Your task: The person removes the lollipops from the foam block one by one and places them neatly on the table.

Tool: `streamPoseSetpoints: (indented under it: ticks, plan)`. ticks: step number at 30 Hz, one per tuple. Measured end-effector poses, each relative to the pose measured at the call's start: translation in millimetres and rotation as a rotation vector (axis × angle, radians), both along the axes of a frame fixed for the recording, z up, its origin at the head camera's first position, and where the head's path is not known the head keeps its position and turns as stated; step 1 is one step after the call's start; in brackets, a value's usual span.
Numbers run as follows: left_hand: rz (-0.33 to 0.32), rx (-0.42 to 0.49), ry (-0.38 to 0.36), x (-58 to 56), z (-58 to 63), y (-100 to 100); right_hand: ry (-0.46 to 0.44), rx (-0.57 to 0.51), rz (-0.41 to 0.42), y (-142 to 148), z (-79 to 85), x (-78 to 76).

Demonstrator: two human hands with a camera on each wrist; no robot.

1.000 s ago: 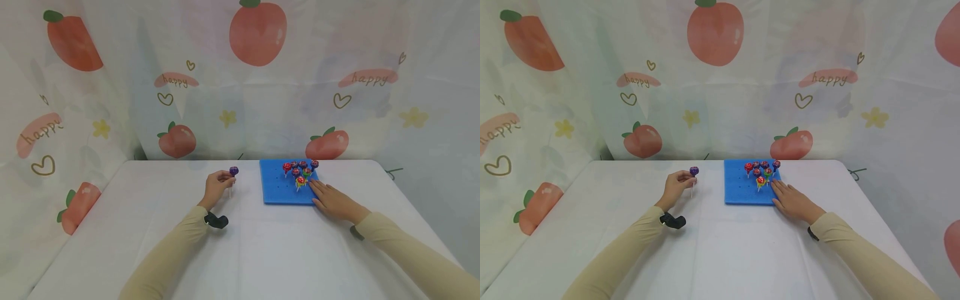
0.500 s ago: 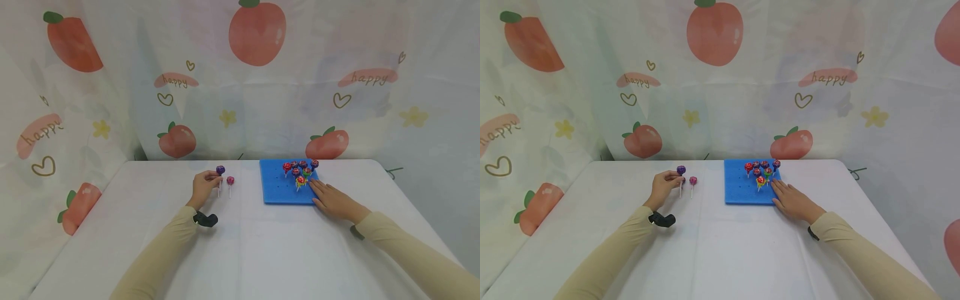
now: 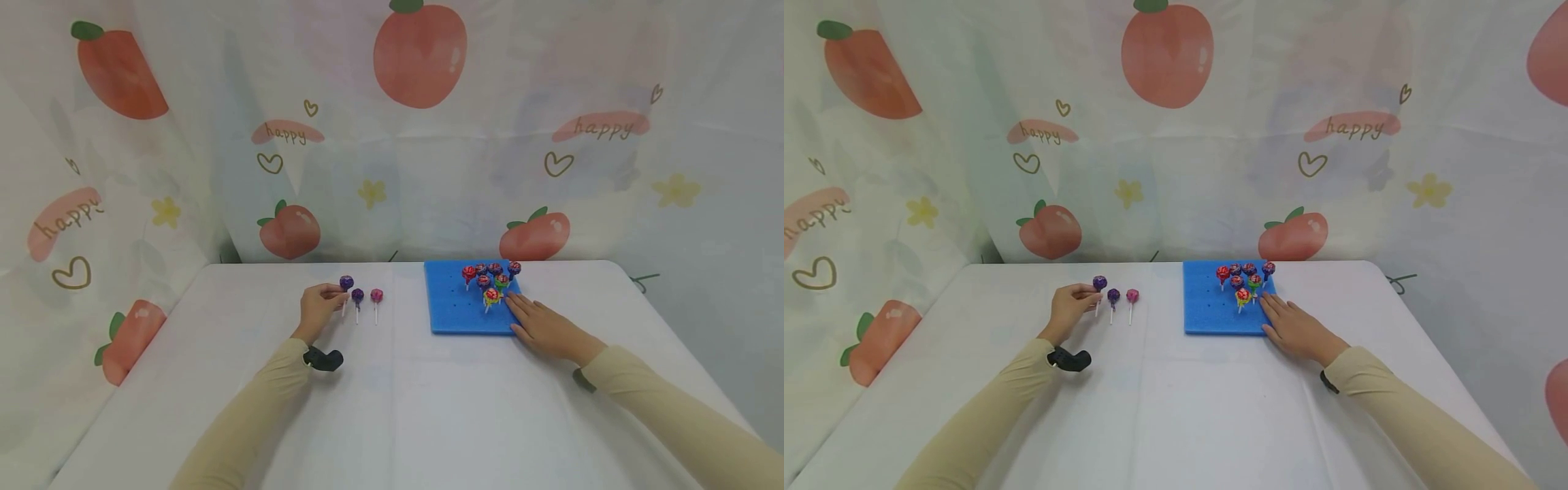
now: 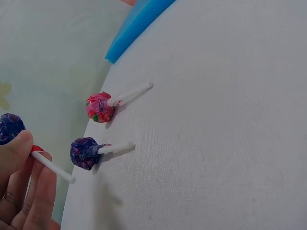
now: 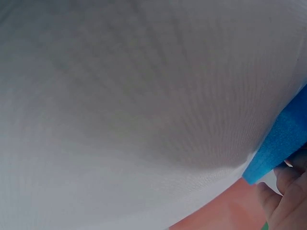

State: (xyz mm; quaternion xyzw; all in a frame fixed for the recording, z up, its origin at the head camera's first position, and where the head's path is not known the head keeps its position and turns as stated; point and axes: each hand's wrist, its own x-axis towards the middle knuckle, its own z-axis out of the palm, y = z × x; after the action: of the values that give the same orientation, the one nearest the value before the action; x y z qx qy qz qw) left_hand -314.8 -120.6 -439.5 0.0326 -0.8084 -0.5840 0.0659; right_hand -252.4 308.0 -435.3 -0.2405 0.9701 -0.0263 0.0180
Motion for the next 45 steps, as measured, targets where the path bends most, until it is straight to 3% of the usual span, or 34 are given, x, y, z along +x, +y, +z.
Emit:
streamPoseSetpoints:
  ticks: [7, 20, 30, 45]
  plan:
    - [0.041, -0.013, -0.040, 1.8, 2.3, -4.5, 0.005, 0.005, 0.001, -0.1, 0.0, 0.2]
    - [0.099, -0.067, -0.140, 1.6, -6.2, -10.0, 0.006, 0.004, -0.005, 0.5, -1.5, 0.0]
    - [0.112, -0.105, -0.171, 1.7, -11.5, -11.2, 0.006, 0.003, -0.010, 0.1, -1.6, 0.5]
    - [0.109, -0.158, -0.207, -7.3, -15.1, -9.1, -0.002, 0.004, -0.017, -2.0, 0.0, 1.4]
